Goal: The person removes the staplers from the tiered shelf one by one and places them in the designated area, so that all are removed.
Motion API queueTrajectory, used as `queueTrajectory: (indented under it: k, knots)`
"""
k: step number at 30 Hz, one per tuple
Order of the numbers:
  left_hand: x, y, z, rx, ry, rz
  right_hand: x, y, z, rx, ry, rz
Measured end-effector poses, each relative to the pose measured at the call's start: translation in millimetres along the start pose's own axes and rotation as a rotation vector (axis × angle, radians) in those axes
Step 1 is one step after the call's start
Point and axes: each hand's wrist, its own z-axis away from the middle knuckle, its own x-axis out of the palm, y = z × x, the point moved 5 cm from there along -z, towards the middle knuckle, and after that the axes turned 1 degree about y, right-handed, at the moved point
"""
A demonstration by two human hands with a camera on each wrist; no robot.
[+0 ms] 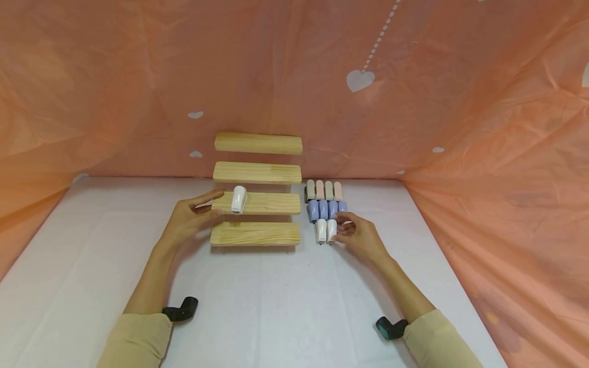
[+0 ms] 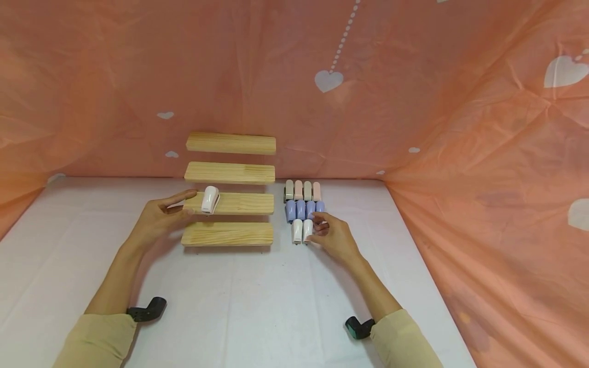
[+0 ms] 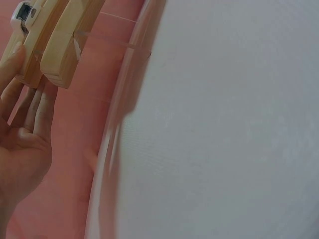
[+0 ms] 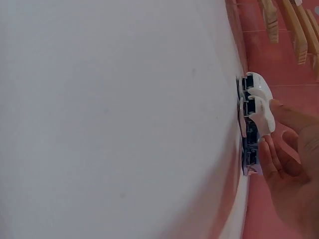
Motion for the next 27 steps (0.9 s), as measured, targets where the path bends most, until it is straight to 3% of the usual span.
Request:
queueTrajectory:
  k: [11, 18, 22, 27]
  knots:
    - [-0.3, -0.3, 0.0, 0.0, 0.008, -0.024, 2.5, -28.0, -9.9, -0.184, 0.034, -0.187]
    - [-0.2, -1.1, 0.9, -0.008, 0.007, -0.034, 17.2, -72.5, -13.7, -0.207, -0.001, -0.299]
    - [-1.4, 1.0, 1.6, -0.011, 0.01, -0.018, 33.1, -84.8, -25.3, -0.322, 0.013, -0.371]
    - [0.5, 0.2, 1.0, -0.011, 0.009, 0.008, 41.1, -107.8, -28.7, -0.448, 0.061, -0.374]
